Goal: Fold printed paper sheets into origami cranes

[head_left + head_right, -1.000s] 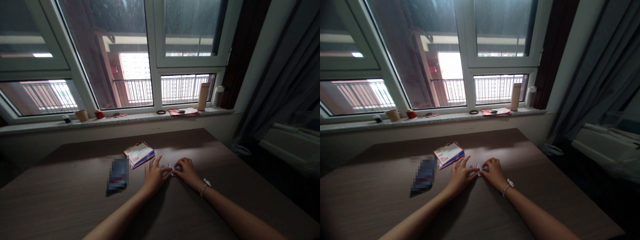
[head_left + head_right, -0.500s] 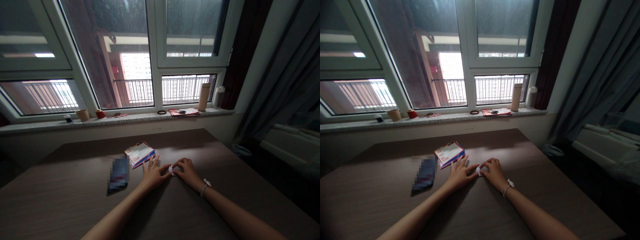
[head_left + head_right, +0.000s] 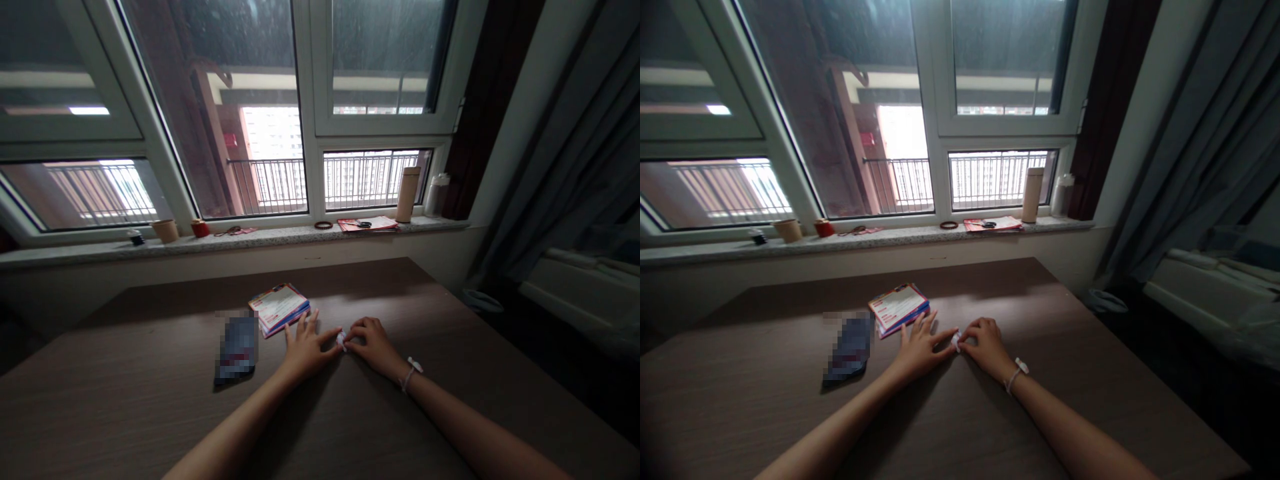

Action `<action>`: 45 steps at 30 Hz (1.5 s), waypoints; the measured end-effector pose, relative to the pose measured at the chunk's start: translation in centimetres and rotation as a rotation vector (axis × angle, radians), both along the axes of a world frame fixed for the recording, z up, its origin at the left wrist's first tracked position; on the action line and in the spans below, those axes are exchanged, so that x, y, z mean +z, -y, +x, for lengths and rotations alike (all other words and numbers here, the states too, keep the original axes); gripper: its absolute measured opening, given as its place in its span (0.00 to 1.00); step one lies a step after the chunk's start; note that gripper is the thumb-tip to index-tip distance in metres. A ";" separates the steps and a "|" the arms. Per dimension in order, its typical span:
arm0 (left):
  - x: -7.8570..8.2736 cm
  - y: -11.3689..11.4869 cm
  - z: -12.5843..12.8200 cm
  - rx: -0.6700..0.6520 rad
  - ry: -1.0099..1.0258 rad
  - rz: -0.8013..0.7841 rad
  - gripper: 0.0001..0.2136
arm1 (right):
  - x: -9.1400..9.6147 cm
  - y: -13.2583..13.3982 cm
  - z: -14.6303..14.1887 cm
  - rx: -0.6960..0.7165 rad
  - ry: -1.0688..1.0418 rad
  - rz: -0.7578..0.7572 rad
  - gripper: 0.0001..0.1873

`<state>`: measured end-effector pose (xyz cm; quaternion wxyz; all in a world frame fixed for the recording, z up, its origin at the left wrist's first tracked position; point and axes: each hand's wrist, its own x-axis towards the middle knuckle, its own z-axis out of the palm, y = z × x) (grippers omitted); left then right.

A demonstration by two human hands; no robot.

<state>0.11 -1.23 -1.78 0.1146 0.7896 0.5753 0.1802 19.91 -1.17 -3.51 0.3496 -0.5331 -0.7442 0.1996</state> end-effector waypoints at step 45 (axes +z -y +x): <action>-0.7 0.0 0.7 0.015 -0.024 0.079 0.18 | 1.6 -0.9 0.9 0.043 0.343 -0.247 0.28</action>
